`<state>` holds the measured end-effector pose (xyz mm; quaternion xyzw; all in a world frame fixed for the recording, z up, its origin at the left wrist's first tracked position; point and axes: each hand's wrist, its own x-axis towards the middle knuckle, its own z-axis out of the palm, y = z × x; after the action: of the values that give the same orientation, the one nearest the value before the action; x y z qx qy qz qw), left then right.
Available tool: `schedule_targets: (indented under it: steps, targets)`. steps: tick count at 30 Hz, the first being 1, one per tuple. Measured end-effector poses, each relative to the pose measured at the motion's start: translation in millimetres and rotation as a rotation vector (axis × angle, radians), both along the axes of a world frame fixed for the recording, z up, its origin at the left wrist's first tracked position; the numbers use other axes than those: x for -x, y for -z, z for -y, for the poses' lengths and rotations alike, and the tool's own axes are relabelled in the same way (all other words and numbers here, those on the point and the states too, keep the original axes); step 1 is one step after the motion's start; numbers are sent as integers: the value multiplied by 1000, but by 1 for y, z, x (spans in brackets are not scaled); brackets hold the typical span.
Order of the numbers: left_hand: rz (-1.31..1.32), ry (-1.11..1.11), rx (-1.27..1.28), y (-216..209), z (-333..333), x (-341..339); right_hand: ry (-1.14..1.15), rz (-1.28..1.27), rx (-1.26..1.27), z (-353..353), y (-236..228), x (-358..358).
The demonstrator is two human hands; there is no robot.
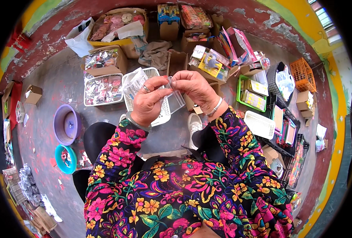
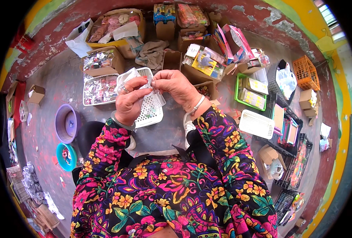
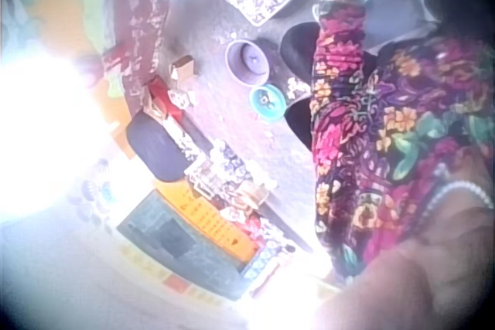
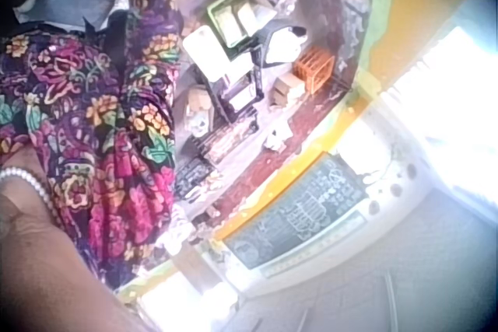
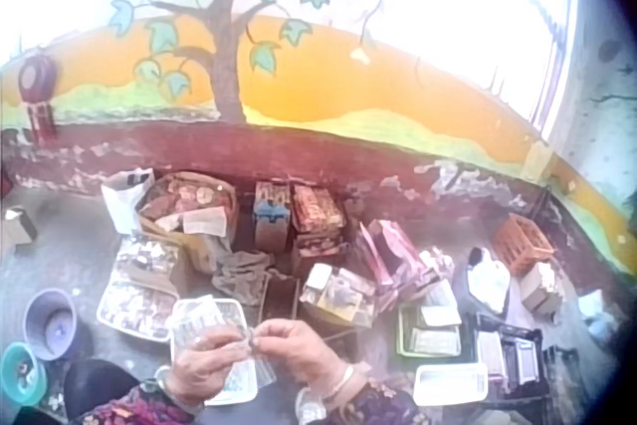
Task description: The person sits on the floor and repeatedly picks small items from a white basket, places them into small clear plastic bags, and then puts the filled bags into a cardboard box. The process is repeated continuously with different small items.
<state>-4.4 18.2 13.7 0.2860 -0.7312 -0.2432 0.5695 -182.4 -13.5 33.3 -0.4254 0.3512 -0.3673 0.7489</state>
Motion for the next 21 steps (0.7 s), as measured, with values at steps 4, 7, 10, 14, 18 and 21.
schedule_targets:
  steps: [4,7,10,14,18,21]
  targets:
    - [20,11,16,3,0,2,-4,64,-57,0,0,2]
    - [0,19,15,4,0,3,4,78,-84,-1,-3,2]
    - [10,4,14,5,-1,2,-30,63,-71,1,-2,4]
    - [-67,-114,-224,1,1,-1,53,-135,49,5,-7,7]
    - [-543,129,-934,1,9,-7,60,-277,119,3,-11,8]
    - [-516,254,-1188,4,11,-7,6,-346,197,2,-3,7]
